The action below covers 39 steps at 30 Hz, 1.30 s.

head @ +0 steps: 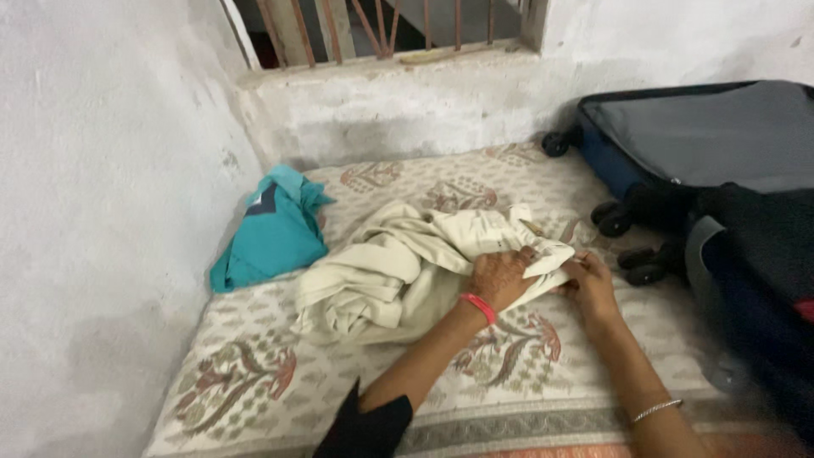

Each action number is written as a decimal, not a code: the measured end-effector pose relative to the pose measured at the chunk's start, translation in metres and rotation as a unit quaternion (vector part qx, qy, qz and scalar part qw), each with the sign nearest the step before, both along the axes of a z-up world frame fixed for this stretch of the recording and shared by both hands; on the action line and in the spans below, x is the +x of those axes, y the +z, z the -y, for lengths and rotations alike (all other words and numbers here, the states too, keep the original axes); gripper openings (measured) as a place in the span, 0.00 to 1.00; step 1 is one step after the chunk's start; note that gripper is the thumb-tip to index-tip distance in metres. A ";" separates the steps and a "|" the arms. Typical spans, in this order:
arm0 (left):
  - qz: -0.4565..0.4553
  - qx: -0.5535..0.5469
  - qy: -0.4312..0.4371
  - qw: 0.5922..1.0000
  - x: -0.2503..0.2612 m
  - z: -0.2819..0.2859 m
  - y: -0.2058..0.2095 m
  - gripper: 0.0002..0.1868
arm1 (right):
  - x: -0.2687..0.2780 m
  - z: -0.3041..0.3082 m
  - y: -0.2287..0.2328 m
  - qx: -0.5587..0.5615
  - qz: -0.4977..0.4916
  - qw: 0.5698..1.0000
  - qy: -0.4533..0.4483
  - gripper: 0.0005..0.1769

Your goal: The person folds a pink and blue patterned shirt and a pair of cream-colored trousers on a bed, places them inside a suitcase, and then closes and zips the suitcase.

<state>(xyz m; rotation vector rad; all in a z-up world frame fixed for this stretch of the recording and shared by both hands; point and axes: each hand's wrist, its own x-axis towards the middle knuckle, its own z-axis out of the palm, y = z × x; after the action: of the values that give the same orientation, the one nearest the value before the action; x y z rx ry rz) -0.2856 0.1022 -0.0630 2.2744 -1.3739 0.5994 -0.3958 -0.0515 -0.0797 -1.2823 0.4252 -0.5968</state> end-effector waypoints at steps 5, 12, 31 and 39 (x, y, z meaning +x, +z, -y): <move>-0.060 -0.113 -0.018 0.992 -0.029 -0.033 -0.015 0.23 | -0.005 0.000 -0.004 -0.008 0.035 0.999 0.002 0.14; -0.009 -0.042 -0.014 0.999 -0.034 -0.031 -0.024 0.31 | -0.011 -0.016 0.028 0.015 -0.051 0.998 -0.028 0.20; -0.184 0.147 0.250 0.939 0.061 -0.229 0.063 0.63 | -0.026 0.012 -0.013 -0.472 -0.012 0.828 -0.301 0.17; 0.186 -0.036 0.298 0.935 0.099 -0.276 0.088 0.55 | -0.018 0.009 -0.022 -0.484 -0.017 0.824 -0.296 0.17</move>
<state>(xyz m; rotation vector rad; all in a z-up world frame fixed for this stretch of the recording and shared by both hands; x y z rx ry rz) -0.1864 0.3780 0.0248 2.6039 -0.7506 1.3049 -0.4138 -0.0603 -0.1022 -2.1490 0.5841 -1.4390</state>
